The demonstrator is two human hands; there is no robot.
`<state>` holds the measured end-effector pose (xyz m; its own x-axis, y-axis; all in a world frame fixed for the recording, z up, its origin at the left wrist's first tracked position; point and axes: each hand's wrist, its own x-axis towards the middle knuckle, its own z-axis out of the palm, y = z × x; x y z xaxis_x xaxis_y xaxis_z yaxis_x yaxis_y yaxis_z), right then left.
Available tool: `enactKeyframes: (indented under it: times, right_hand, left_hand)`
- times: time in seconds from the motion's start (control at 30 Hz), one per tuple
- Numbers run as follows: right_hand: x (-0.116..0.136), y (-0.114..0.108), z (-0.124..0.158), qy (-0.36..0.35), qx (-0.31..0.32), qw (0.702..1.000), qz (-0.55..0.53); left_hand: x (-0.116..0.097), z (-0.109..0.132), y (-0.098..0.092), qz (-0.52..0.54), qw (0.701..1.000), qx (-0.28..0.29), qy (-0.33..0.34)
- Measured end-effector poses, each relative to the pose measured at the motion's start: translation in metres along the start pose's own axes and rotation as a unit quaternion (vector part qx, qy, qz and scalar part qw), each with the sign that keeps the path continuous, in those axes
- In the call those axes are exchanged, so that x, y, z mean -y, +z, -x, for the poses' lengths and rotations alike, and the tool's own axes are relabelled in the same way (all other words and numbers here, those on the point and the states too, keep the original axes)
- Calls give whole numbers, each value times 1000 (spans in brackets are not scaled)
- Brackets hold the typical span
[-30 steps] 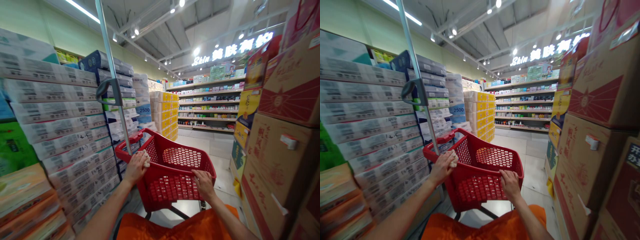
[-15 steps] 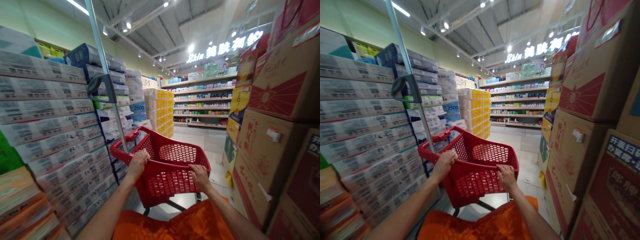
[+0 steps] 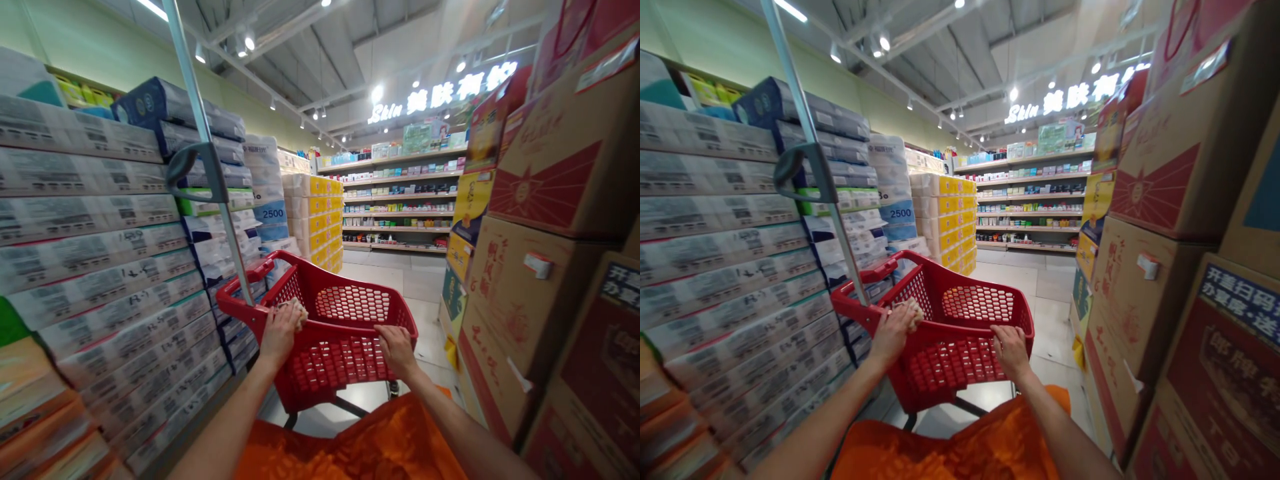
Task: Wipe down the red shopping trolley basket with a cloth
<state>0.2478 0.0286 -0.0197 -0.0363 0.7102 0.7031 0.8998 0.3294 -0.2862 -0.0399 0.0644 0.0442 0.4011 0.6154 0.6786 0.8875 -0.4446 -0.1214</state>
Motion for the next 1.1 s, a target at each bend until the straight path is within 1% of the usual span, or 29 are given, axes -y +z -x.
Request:
enactKeyframes:
  times: [0.03, 0.07, 0.13, 0.2, 0.27, 0.33, 0.4, 0.43, 0.47, 0.53, 0.57, 0.63, 0.73, 0.8, 0.83, 0.87, 0.9, 0.93, 1.03, 1.1]
  right_hand:
    - [9, 1, -3, 4, -10, 1000, 3]
    - [21, 2, -7, 1, -18, 1000, -1]
    - [52, 7, -17, -35, -17, 999, -33]
    - [87, 15, -29, -92, 17, 991, -90]
    - [115, 25, -40, -101, 45, 987, -114]
    - [134, 35, -48, -84, 58, 989, -106]
    - [143, 46, -53, -75, 58, 992, -85]
    - [144, 50, -55, -82, 54, 992, -76]
    - [143, 53, -55, -94, 48, 992, -70]
    - [134, 54, -53, -120, 34, 990, -59]
    - [125, 51, -50, -129, 26, 990, -53]
    - [97, 38, -37, -129, 9, 991, -34]
    - [37, 8, -8, -77, -28, 997, 13]
    - [1, -8, 9, -25, -70, 996, 42]
    - [-11, -11, 14, 0, -92, 994, 50]
    - [-16, -12, 16, 19, -111, 992, 54]
    - [-16, -9, 15, 28, -122, 991, 51]
    - [-10, -4, 12, 25, -124, 991, 42]
    - [26, 17, -6, -35, -87, 996, -3]
    - [39, 25, -15, -64, -64, 996, -21]
  left_hand:
    - [3, 0, -2, 6, 1000, 2, -15]
    - [2, 0, -1, 22, 1000, 8, -16]
    - [-10, -2, 6, 73, 997, 30, 12]
    - [-25, -2, 14, 108, 992, 54, 32]
    - [-30, 1, 15, 99, 992, 67, 28]
    - [-20, 6, 6, 48, 997, 63, 7]
    - [-3, 12, -8, -25, 998, 57, -21]
    - [5, 14, -16, -56, 996, 65, -33]
    - [11, 14, -22, -83, 993, 75, -43]
    - [17, 14, -29, -120, 986, 99, -54]
    - [17, 14, -30, -133, 984, 108, -53]
    - [13, 13, -31, -154, 980, 118, -48]
    - [6, 12, -30, -172, 976, 129, -41]
    - [-1, 11, -30, -175, 974, 136, -54]
    - [-4, 10, -30, -175, 972, 140, -65]
    - [-9, 9, -31, -173, 971, 144, -77]
    - [-13, 8, -31, -172, 970, 149, -89]
    - [-17, 7, -31, -171, 968, 155, -98]
    - [-28, 4, -31, -176, 963, 175, -103]
    - [-32, 2, -32, -179, 962, 187, -93]
